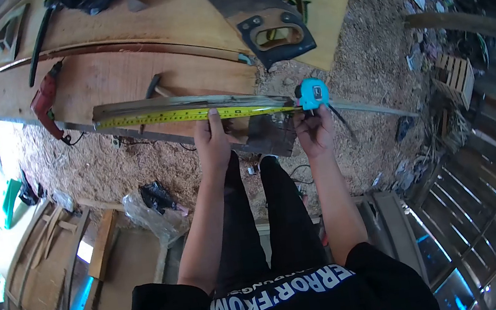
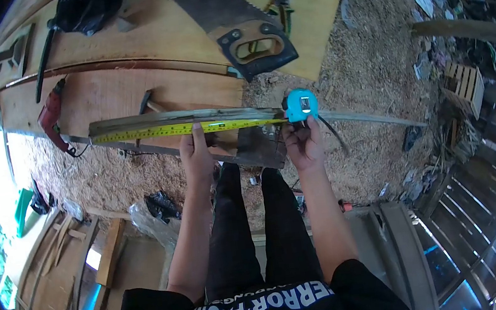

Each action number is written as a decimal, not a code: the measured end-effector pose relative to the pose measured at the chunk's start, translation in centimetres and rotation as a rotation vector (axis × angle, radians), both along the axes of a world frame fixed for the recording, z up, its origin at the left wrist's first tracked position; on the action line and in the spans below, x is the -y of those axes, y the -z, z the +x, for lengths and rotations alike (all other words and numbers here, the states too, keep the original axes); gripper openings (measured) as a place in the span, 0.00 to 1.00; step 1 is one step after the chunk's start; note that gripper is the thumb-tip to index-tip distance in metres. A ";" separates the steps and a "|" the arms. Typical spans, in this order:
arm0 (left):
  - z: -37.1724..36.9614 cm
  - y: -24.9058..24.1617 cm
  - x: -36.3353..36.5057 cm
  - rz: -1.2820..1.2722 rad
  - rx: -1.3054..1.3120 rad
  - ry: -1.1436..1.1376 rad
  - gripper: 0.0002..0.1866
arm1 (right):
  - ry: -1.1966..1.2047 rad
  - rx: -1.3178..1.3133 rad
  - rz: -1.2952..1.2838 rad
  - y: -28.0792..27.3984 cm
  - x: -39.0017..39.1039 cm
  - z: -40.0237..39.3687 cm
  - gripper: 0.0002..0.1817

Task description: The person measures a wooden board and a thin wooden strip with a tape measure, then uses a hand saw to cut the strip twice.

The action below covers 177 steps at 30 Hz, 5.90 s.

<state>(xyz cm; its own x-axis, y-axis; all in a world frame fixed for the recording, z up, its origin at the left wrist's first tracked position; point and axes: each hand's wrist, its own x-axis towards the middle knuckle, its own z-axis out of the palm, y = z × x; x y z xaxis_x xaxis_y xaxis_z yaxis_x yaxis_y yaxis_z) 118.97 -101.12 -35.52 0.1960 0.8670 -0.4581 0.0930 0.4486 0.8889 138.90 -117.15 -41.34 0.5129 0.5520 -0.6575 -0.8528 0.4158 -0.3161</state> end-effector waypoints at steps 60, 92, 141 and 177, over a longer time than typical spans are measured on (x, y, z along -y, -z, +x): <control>0.2 -0.3 -0.8 -0.033 0.077 0.006 0.19 | -0.015 -0.005 0.261 -2.2 2.5 0.2 0.31; 1.9 -6.2 -2.8 0.988 -0.377 0.736 0.07 | -0.300 0.144 -0.499 -0.8 0.4 2.2 0.16; -12.8 -5.7 -14.1 0.614 -0.604 -0.400 0.09 | -0.511 0.033 -0.582 -5.9 0.3 1.2 0.16; 6.3 -0.1 -3.6 1.013 -0.608 1.276 0.20 | -0.539 0.218 -0.404 -2.9 -1.5 4.3 0.32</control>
